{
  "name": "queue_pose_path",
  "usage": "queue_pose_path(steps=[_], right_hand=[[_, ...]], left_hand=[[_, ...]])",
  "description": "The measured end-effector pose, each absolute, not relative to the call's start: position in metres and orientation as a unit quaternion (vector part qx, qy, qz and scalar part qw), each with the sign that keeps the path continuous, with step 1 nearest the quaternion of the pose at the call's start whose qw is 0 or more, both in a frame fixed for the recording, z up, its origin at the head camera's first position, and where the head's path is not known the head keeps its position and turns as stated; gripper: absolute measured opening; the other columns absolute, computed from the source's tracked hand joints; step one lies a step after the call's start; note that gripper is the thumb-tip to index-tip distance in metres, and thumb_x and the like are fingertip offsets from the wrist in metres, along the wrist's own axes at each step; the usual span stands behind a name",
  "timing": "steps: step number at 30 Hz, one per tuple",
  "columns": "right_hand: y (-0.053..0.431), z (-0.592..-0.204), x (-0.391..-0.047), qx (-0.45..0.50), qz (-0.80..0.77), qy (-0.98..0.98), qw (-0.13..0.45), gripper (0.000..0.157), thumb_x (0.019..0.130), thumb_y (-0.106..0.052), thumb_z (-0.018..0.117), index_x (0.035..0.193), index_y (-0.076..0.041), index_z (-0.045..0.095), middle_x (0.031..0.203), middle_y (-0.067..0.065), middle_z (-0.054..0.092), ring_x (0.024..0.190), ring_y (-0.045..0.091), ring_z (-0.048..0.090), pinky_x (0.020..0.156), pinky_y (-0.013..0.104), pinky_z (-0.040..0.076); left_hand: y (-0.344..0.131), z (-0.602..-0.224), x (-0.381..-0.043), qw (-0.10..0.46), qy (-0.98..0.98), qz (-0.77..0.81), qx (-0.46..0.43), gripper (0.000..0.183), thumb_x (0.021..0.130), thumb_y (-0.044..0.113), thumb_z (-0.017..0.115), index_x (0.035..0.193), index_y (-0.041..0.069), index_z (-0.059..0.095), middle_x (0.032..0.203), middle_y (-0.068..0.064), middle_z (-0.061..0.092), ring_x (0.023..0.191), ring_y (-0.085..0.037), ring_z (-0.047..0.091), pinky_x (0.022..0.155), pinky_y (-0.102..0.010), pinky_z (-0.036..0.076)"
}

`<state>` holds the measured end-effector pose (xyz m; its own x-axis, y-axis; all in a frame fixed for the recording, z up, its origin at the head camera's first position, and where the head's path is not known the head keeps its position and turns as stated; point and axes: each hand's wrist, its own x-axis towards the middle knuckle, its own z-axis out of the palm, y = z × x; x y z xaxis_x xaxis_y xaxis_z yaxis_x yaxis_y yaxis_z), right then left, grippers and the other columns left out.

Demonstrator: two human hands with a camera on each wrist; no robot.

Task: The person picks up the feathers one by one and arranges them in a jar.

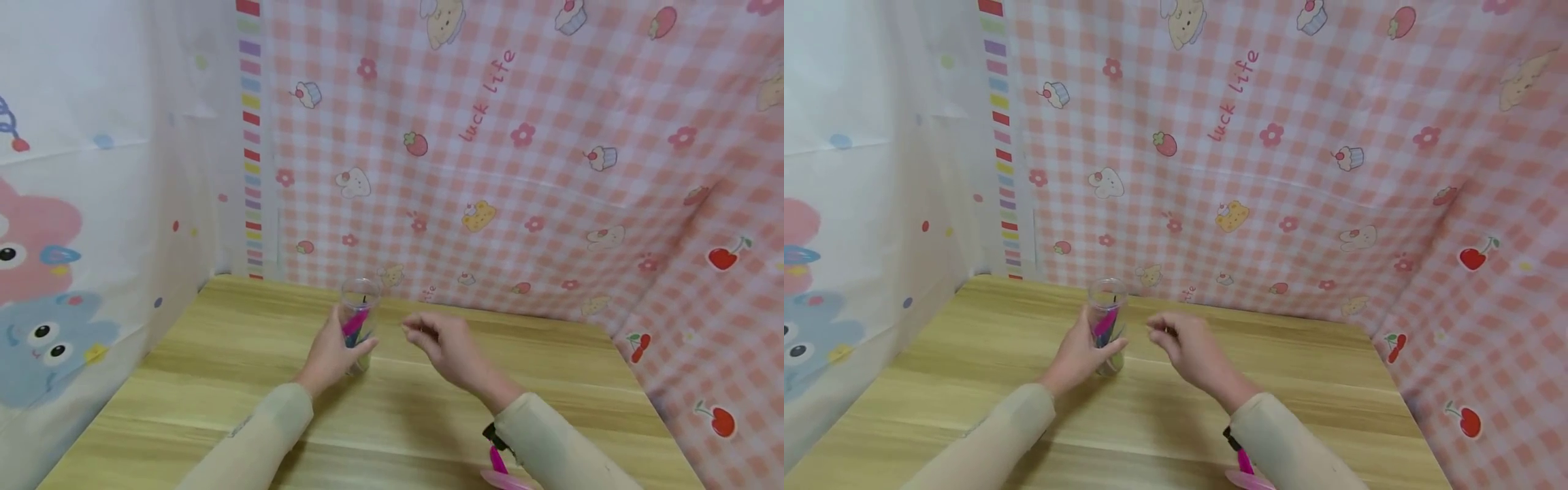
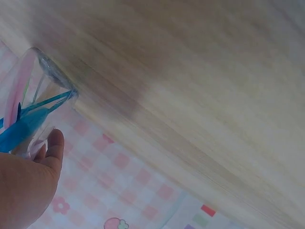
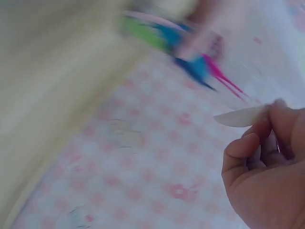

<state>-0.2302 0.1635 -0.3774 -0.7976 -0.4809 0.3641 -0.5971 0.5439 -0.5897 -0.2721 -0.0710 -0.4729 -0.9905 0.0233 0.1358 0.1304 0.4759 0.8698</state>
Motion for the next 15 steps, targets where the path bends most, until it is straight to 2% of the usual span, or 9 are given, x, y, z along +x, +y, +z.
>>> queue_pose_path(steps=[3, 5, 8, 11, 13, 15], right_hand=[[0.147, -0.353, -0.24, 0.276, 0.439, -0.848, 0.113, 0.013, 0.11, -0.015, 0.062, 0.111, -0.008, 0.072, 0.094, 0.007, 0.072, 0.072, 0.011, 0.057, 0.064, 0.023, 0.051], [0.135, -0.344, -0.245, 0.257, 0.482, -0.83, 0.116, 0.014, 0.112, -0.018, 0.058, 0.108, -0.01, 0.068, 0.092, 0.008, 0.069, 0.071, 0.013, 0.052, 0.064, 0.024, 0.047], [0.118, -0.341, -0.252, 0.243, 0.548, -0.796, 0.089, 0.017, 0.113, -0.021, 0.055, 0.11, -0.008, 0.065, 0.103, 0.012, 0.072, 0.085, 0.014, 0.061, 0.079, 0.027, 0.055], [0.106, -0.347, -0.259, 0.222, 0.606, -0.762, 0.053, 0.017, 0.113, -0.019, 0.056, 0.112, -0.005, 0.066, 0.116, 0.015, 0.075, 0.104, 0.015, 0.067, 0.1, 0.037, 0.058], [0.101, -0.352, -0.261, 0.2, 0.635, -0.745, 0.036, 0.015, 0.112, -0.017, 0.058, 0.111, -0.004, 0.066, 0.114, 0.012, 0.075, 0.106, 0.017, 0.068, 0.106, 0.046, 0.058], [0.098, -0.356, -0.264, 0.178, 0.655, -0.734, 0.026, 0.013, 0.111, -0.015, 0.059, 0.11, -0.004, 0.067, 0.109, 0.007, 0.075, 0.104, 0.017, 0.068, 0.106, 0.05, 0.058]], left_hand=[[-0.072, -0.476, -0.272, 0.049, -0.855, -0.514, -0.045, 0.086, 0.093, 0.034, 0.085, 0.156, 0.009, 0.032, 0.153, -0.025, 0.056, 0.145, -0.046, 0.055, 0.122, -0.064, 0.044], [-0.072, -0.477, -0.272, 0.047, -0.853, -0.518, -0.043, 0.085, 0.093, 0.032, 0.085, 0.155, 0.01, 0.032, 0.154, -0.024, 0.056, 0.145, -0.045, 0.054, 0.122, -0.063, 0.044], [-0.072, -0.477, -0.272, 0.046, -0.849, -0.525, -0.038, 0.084, 0.093, 0.032, 0.086, 0.155, 0.012, 0.032, 0.153, -0.023, 0.056, 0.145, -0.044, 0.054, 0.122, -0.063, 0.044], [-0.073, -0.478, -0.272, 0.049, -0.846, -0.53, -0.04, 0.081, 0.093, 0.032, 0.086, 0.152, 0.012, 0.034, 0.152, -0.021, 0.058, 0.144, -0.044, 0.055, 0.121, -0.063, 0.045], [-0.073, -0.477, -0.272, 0.051, -0.843, -0.534, -0.045, 0.078, 0.093, 0.032, 0.086, 0.15, 0.013, 0.036, 0.151, -0.02, 0.059, 0.143, -0.043, 0.057, 0.121, -0.062, 0.046], [-0.074, -0.476, -0.272, 0.056, -0.84, -0.536, -0.054, 0.075, 0.093, 0.031, 0.086, 0.148, 0.012, 0.038, 0.149, -0.021, 0.06, 0.142, -0.043, 0.058, 0.12, -0.062, 0.047]])
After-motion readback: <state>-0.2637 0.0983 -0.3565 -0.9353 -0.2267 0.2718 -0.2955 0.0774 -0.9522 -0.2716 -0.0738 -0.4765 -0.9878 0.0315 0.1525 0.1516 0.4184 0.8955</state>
